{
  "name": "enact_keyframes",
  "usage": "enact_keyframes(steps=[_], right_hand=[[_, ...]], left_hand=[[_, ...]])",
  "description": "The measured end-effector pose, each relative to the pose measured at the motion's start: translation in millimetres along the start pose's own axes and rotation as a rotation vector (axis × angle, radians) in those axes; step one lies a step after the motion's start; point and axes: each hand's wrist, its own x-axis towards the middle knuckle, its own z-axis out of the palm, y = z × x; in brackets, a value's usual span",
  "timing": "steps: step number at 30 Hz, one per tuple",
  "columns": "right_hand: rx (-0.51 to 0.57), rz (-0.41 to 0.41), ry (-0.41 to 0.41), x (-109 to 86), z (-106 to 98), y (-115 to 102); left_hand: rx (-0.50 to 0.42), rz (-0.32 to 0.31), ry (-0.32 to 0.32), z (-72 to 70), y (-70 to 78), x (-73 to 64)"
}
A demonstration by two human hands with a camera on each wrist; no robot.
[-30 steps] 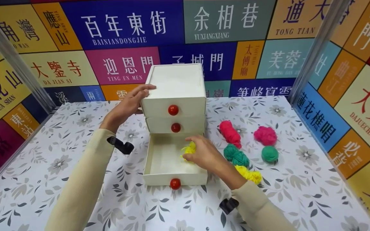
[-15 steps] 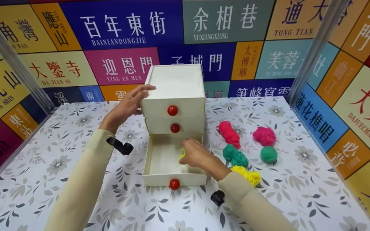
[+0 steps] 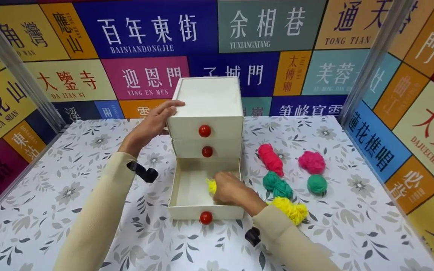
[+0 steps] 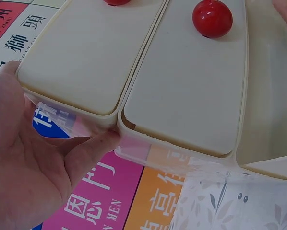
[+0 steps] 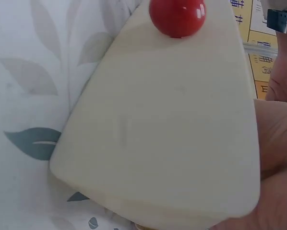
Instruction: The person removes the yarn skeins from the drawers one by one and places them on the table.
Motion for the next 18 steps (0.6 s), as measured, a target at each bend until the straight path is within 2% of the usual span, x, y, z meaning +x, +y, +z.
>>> enact_keyframes(steps=[8,18], right_hand=[[0.002,-0.074,0.025,-1.3,1.6,1.8],[0.107,-0.088,0.061,-11.0,-3.0,-0.1]], left_hand=[[-0.017,0.019,-0.009,-0.6,0.0,-0.1],[-0.012,-0.003,-0.012,-1.1,0.3,-0.9]])
